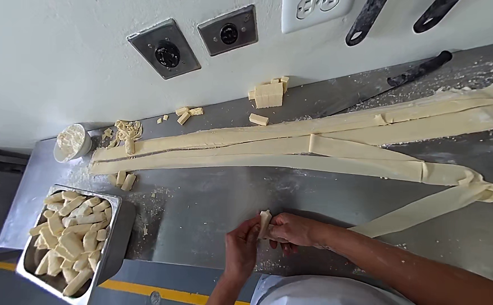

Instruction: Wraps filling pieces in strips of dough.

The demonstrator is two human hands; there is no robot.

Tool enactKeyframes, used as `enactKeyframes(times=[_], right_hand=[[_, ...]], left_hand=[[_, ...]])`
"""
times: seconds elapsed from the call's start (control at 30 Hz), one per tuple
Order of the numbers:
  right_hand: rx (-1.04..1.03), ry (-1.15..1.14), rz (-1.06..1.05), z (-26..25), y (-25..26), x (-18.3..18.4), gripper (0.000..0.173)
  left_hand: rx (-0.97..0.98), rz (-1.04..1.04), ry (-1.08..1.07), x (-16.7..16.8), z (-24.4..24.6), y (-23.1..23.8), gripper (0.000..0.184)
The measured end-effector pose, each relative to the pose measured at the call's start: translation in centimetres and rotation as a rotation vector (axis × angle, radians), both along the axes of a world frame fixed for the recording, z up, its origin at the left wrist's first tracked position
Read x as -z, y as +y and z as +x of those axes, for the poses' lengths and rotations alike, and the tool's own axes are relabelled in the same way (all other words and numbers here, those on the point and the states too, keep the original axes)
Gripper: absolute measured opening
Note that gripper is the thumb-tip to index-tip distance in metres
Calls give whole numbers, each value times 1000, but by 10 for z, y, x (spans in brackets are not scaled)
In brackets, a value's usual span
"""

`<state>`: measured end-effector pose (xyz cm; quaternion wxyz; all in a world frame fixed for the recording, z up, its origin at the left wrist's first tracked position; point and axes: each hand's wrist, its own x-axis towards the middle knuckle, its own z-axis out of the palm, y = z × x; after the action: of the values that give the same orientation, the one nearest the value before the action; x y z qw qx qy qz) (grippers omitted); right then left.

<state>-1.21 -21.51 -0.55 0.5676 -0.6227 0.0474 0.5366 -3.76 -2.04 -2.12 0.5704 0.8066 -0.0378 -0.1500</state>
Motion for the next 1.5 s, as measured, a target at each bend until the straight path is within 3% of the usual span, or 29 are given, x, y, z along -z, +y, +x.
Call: enactKeyframes(times=[0.07,0.13,0.23,0.3,0.43,0.5,0.6,0.7,0.77,0.83,0.87,0.97,1.1,1.17,1.23,1.3,1.4,1.5], right_hand=[[-91,-108,-24,7,-1,-14,38],[-198,-250,-70,15,1,-28,41],[-415,-449,-213,32,7,-43,47],[-482,-488,-223,43,8,-48,42],[-128,-459,-147,68,1,-40,35],[-113,-490,-236,84,5,-32,36],[-259,-707,-392,89,18,-31,57],[-266,-1020,-225,67,38,-36,94],[-321,-1110,-95,43,56,-39,107],[-231,-1254,-58,26,66,-26,100],[-146,-1315,-47,21,69,-19,97],[-40,-1416,1,8,72,-16,96],[2,-1599,29,-5,79,-15,80],[-12,-1651,3,-10,82,-7,75],[-47,-1644,-68,-17,77,1,85],[-96,-1586,-158,-14,60,2,84],[-179,-1518,-298,6,16,10,34],[-301,-1533,-411,22,-17,29,22]], left_hand=[[-78,-206,306,-23,18,6,28],[-12,-332,532,-40,36,17,48],[102,-321,593,-48,47,23,37],[115,-253,552,-48,46,27,30],[-47,-317,466,-42,47,55,27],[-132,-423,500,-42,46,65,30],[-190,-589,583,-46,41,64,37],[-257,-741,624,-44,34,54,37],[-266,-798,635,-45,28,45,26],[-238,-828,620,-46,23,39,24],[-214,-849,610,-45,23,38,32],[-276,-847,648,-54,27,34,73],[-589,-708,645,-69,23,12,67],[-612,-719,605,-59,17,10,62],[-561,-653,553,-45,10,15,58],[-571,-535,438,-39,17,39,54],[-782,-272,178,-62,44,124,48],[-1030,54,-27,-94,66,211,63]])
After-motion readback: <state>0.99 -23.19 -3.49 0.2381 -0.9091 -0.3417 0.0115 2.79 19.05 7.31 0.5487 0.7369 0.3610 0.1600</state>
